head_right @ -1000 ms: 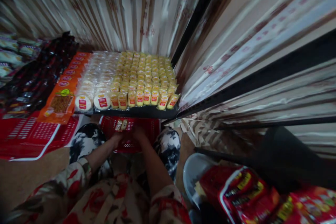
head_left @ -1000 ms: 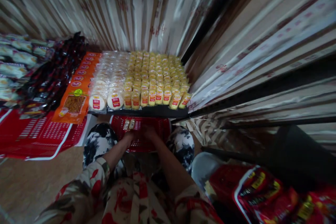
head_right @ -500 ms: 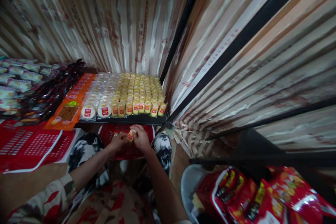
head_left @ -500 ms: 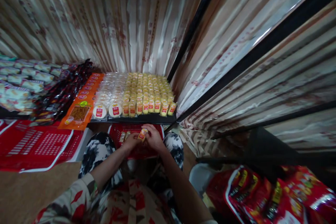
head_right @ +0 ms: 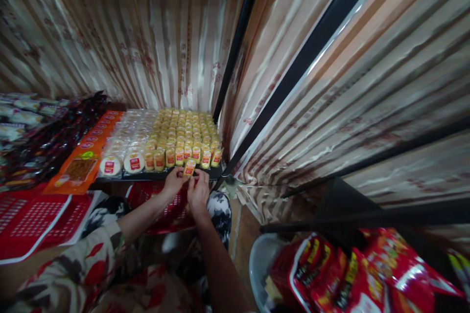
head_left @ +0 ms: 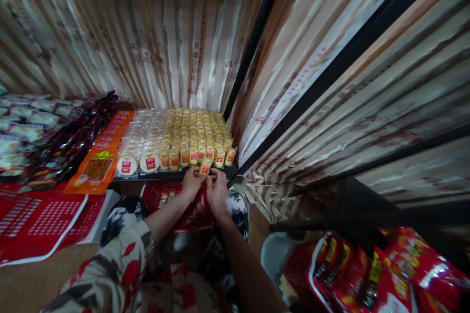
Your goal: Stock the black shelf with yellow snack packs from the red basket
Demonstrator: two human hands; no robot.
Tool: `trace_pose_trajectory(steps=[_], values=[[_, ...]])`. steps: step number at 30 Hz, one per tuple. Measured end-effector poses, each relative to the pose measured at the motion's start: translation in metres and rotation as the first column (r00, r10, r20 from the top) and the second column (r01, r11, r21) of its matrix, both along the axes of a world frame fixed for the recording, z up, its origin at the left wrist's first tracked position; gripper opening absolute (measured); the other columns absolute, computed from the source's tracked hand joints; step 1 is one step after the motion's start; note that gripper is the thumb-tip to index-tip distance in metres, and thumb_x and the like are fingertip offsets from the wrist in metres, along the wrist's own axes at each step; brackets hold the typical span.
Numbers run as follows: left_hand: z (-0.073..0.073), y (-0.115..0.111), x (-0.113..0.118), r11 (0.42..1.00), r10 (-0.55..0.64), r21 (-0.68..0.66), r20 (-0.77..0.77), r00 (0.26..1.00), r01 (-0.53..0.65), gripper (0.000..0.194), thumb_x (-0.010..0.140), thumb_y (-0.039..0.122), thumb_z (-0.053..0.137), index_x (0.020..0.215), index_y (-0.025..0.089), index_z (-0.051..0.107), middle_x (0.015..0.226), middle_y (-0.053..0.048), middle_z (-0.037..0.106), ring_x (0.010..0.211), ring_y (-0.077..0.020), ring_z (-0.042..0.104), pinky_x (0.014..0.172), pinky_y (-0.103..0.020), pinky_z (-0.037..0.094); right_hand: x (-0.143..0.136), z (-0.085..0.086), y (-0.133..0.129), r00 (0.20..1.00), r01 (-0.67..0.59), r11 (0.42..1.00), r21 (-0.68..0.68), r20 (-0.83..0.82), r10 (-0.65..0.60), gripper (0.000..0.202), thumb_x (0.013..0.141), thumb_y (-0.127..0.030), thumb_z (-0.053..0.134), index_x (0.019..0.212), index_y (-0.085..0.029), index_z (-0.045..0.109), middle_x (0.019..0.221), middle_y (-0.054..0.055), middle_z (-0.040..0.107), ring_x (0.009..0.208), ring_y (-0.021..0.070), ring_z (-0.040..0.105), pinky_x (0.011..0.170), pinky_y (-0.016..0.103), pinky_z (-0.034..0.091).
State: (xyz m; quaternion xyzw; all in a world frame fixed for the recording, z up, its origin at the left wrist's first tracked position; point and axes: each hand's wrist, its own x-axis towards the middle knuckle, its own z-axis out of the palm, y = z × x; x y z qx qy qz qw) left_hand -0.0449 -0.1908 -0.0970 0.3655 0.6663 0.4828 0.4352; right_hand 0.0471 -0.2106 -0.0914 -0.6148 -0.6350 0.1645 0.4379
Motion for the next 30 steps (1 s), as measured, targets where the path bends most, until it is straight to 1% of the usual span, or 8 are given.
trace_pose_trajectory(steps=[5, 10, 15, 18, 21, 23, 26, 30], values=[[-0.005, 0.023, 0.014, 1.0, -0.009, -0.013, -0.111, 0.994, 0.008, 0.017, 0.069, 0.014, 0.063, 0.086, 0.016, 0.063, 0.073, 0.0, 0.062, 0.063, -0.0098, 0.055, 0.059, -0.02, 0.042, 0.002, -0.009, 0.014, 0.999, -0.038, 0.998, 0.05, 0.006, 0.038, 0.034, 0.083, -0.015, 0.036, 0.108, -0.014, 0.058, 0.107, 0.012, 0.055, 0.1, 0.0185, 0.053, 0.092, 0.033, 0.043], [-0.007, 0.036, 0.023, 0.999, -0.043, -0.018, -0.195, 0.98, 0.04, 0.018, 0.073, 0.015, 0.06, 0.09, 0.015, 0.063, 0.076, -0.002, 0.063, 0.066, -0.0107, 0.057, 0.061, -0.02, 0.042, 0.006, -0.021, 0.024, 0.999, -0.046, 0.998, 0.031, 0.007, 0.045, 0.041, 0.078, -0.009, 0.035, 0.111, -0.014, 0.06, 0.116, 0.012, 0.053, 0.107, 0.0179, 0.052, 0.097, 0.031, 0.041], [-0.011, 0.039, 0.022, 0.998, -0.052, -0.033, -0.27, 0.962, 0.045, 0.018, 0.076, 0.018, 0.058, 0.094, 0.015, 0.061, 0.077, -0.003, 0.063, 0.069, -0.0123, 0.058, 0.064, -0.021, 0.042, 0.01, -0.029, 0.028, 0.997, -0.078, 0.997, 0.009, 0.027, 0.078, 0.049, 0.075, -0.005, 0.035, 0.117, -0.013, 0.058, 0.122, 0.012, 0.052, 0.115, 0.0194, 0.047, 0.103, 0.036, 0.036], [-0.014, 0.038, 0.021, 0.999, -0.037, -0.024, -0.297, 0.954, 0.031, 0.023, 0.077, 0.019, 0.057, 0.1, 0.015, 0.056, 0.085, -0.004, 0.062, 0.072, -0.0123, 0.059, 0.065, -0.022, 0.043, 0.01, -0.03, 0.027, 0.995, -0.092, 0.996, 0.007, 0.034, 0.091, 0.048, 0.077, -0.006, 0.034, 0.119, -0.014, 0.058, 0.124, 0.012, 0.051, 0.118, 0.0198, 0.044, 0.102, 0.037, 0.037], [-0.016, 0.037, 0.021, 1.0, -0.005, 0.02, -0.336, 0.942, 0.013, 0.022, 0.078, 0.021, 0.055, 0.099, 0.016, 0.053, 0.093, -0.005, 0.059, 0.072, -0.0117, 0.059, 0.064, -0.022, 0.044, 0.011, -0.032, 0.026, 0.996, -0.086, 0.996, 0.012, 0.035, 0.086, 0.047, 0.079, -0.007, 0.035, 0.119, -0.015, 0.058, 0.126, 0.012, 0.051, 0.119, 0.0204, 0.043, 0.101, 0.038, 0.037], [-0.017, 0.037, 0.022, 0.998, -0.002, 0.051, -0.358, 0.934, 0.022, 0.018, 0.079, 0.022, 0.055, 0.096, 0.017, 0.052, 0.089, -0.004, 0.058, 0.07, -0.0113, 0.059, 0.064, -0.022, 0.044, 0.011, -0.034, 0.026, 0.995, -0.088, 0.996, 0.014, 0.042, 0.087, 0.046, 0.08, -0.008, 0.034, 0.119, -0.015, 0.057, 0.127, 0.012, 0.051, 0.118, 0.0205, 0.044, 0.101, 0.039, 0.037], [-0.016, 0.039, 0.023, 0.997, -0.02, 0.066, -0.37, 0.929, 0.048, 0.012, 0.079, 0.022, 0.054, 0.09, 0.018, 0.051, 0.076, 0.0, 0.057, 0.065, -0.0106, 0.058, 0.062, -0.021, 0.044, 0.012, -0.038, 0.028, 0.994, -0.086, 0.996, 0.014, 0.062, 0.085, 0.046, 0.081, -0.009, 0.032, 0.121, -0.012, 0.056, 0.127, 0.013, 0.051, 0.116, 0.0206, 0.045, 0.101, 0.038, 0.037], [-0.018, 0.041, 0.024, 0.995, -0.045, 0.064, -0.342, 0.939, 0.071, 0.012, 0.081, 0.024, 0.053, 0.091, 0.018, 0.049, 0.069, 0.003, 0.056, 0.057, -0.0094, 0.058, 0.057, -0.02, 0.042, 0.013, -0.037, 0.029, 0.993, -0.091, 0.996, 0.008, 0.077, 0.09, 0.046, 0.081, -0.009, 0.031, 0.121, -0.009, 0.056, 0.126, 0.014, 0.052, 0.115, 0.0209, 0.045, 0.1, 0.038, 0.037]])
